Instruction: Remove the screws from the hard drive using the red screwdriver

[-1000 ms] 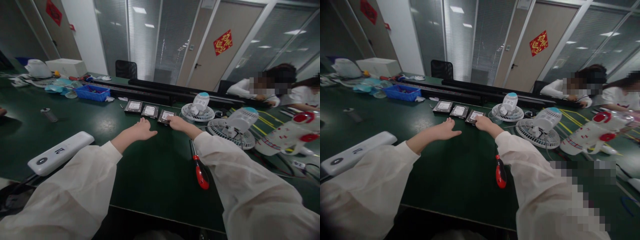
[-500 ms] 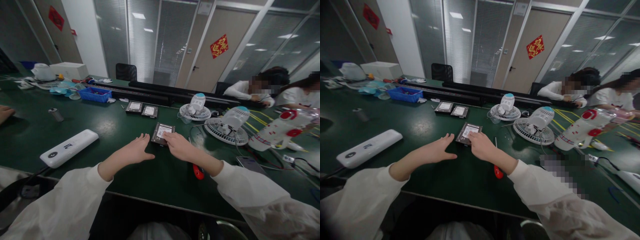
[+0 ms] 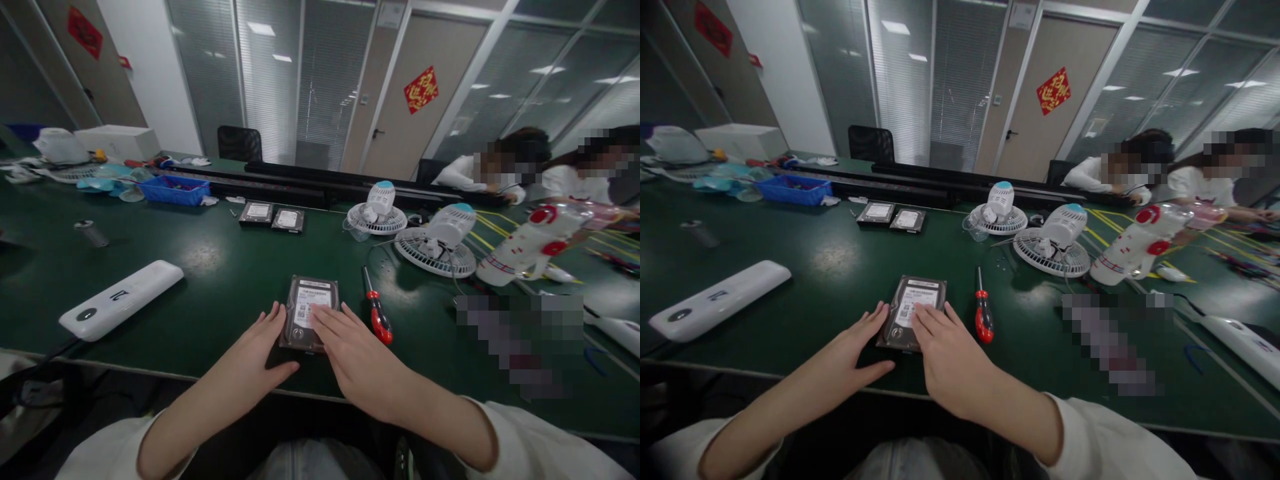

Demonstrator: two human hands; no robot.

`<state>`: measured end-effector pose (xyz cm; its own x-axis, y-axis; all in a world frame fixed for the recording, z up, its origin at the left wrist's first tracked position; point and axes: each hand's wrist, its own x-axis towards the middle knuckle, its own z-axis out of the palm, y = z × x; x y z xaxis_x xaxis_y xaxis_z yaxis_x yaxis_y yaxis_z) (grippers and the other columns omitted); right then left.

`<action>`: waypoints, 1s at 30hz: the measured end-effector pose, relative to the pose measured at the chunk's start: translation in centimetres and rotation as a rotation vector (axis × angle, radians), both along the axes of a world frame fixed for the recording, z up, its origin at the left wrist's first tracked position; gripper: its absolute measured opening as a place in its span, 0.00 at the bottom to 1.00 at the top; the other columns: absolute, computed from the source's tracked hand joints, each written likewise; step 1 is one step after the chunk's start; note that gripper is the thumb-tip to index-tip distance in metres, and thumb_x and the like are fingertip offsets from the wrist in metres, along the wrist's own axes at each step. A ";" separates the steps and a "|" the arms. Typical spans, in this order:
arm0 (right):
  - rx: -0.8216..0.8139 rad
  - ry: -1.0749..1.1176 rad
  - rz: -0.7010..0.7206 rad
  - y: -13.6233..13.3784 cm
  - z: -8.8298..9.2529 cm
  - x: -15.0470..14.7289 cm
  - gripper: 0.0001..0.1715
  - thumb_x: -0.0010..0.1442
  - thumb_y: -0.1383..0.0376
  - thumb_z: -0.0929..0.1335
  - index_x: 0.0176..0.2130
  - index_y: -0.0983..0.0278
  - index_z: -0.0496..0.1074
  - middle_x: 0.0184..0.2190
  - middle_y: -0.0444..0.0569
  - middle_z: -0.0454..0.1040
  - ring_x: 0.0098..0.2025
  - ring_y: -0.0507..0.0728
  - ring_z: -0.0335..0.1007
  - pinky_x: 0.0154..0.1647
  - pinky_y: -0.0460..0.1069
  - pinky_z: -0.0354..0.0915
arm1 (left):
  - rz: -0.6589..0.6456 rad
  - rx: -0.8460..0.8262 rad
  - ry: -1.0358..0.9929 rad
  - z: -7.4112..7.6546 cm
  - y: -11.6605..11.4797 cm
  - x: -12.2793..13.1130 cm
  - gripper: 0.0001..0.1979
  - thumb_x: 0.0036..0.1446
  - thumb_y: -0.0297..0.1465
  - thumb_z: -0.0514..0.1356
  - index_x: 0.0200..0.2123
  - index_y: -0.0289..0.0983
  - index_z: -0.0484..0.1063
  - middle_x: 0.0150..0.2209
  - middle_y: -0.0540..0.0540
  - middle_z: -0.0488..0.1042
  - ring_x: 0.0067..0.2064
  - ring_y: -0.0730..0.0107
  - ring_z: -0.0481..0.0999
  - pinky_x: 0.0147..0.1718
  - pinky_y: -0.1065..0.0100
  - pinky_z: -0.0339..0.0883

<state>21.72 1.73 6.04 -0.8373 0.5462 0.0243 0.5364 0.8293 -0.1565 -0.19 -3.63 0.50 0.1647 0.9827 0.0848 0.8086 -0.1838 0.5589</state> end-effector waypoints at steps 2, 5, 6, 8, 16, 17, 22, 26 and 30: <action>0.003 0.009 0.006 -0.8 -0.2 0.2 0.35 0.64 0.73 0.54 0.68 0.77 0.60 0.71 0.60 0.58 0.74 0.66 0.52 0.75 0.68 0.49 | 0.021 0.009 0.007 -0.5 -0.9 0.1 0.42 0.59 0.37 0.62 0.73 0.34 0.50 0.72 0.35 0.51 0.72 0.49 0.51 0.69 0.47 0.54; -0.021 0.014 -0.002 -1.4 -0.4 0.6 0.34 0.65 0.73 0.55 0.68 0.76 0.60 0.71 0.60 0.56 0.75 0.66 0.50 0.75 0.69 0.48 | 0.008 0.036 0.038 -0.5 -1.7 0.2 0.42 0.60 0.38 0.61 0.73 0.35 0.50 0.72 0.35 0.51 0.72 0.49 0.51 0.69 0.47 0.54; -0.038 0.024 0.003 -1.3 -0.3 0.8 0.33 0.67 0.72 0.55 0.68 0.75 0.60 0.71 0.60 0.56 0.75 0.65 0.50 0.75 0.69 0.49 | -0.008 0.041 0.051 -0.2 -1.8 0.1 0.41 0.60 0.39 0.61 0.72 0.35 0.51 0.72 0.36 0.51 0.72 0.49 0.50 0.69 0.47 0.54; -0.059 0.078 0.004 -0.6 0.1 1.6 0.31 0.70 0.68 0.55 0.68 0.74 0.61 0.71 0.60 0.58 0.74 0.63 0.53 0.74 0.66 0.53 | -0.025 0.040 0.077 0.6 -1.8 -0.2 0.41 0.60 0.42 0.61 0.72 0.34 0.52 0.72 0.35 0.51 0.72 0.48 0.51 0.69 0.47 0.53; 0.155 0.248 -0.827 4.0 1.1 5.4 0.31 0.66 0.49 0.65 0.55 0.72 0.67 0.53 0.66 0.74 0.55 0.73 0.74 0.55 0.66 0.70 | 0.139 0.088 0.132 5.2 1.1 -1.8 0.38 0.66 0.51 0.52 0.69 0.31 0.60 0.70 0.34 0.58 0.71 0.48 0.58 0.68 0.46 0.57; 0.109 0.197 -0.902 4.1 1.0 5.3 0.32 0.66 0.48 0.65 0.55 0.71 0.65 0.51 0.66 0.74 0.53 0.74 0.75 0.51 0.66 0.71 | 0.134 0.097 0.143 5.7 1.4 -1.5 0.37 0.66 0.50 0.51 0.68 0.30 0.62 0.69 0.33 0.60 0.71 0.48 0.59 0.67 0.45 0.58; -0.067 -0.006 -1.022 3.5 0.6 4.1 0.31 0.66 0.44 0.62 0.54 0.66 0.60 0.42 0.64 0.78 0.47 0.78 0.78 0.45 0.65 0.70 | 0.147 0.342 0.134 8.5 1.8 0.6 0.30 0.65 0.44 0.54 0.62 0.30 0.70 0.63 0.35 0.71 0.66 0.49 0.68 0.65 0.47 0.62; -0.099 0.021 -1.008 3.7 0.6 3.7 0.24 0.66 0.49 0.63 0.50 0.65 0.60 0.43 0.64 0.78 0.49 0.78 0.78 0.45 0.62 0.69 | 0.108 0.457 0.119 9.5 1.9 1.1 0.25 0.65 0.43 0.56 0.57 0.34 0.75 0.58 0.38 0.77 0.61 0.51 0.74 0.61 0.49 0.68; -0.123 0.046 -0.988 3.8 0.5 3.6 0.22 0.65 0.49 0.64 0.47 0.64 0.61 0.43 0.62 0.78 0.48 0.75 0.78 0.43 0.58 0.67 | 0.069 0.452 0.170 9.1 1.4 1.3 0.21 0.65 0.40 0.56 0.54 0.33 0.76 0.55 0.36 0.78 0.60 0.49 0.74 0.58 0.47 0.69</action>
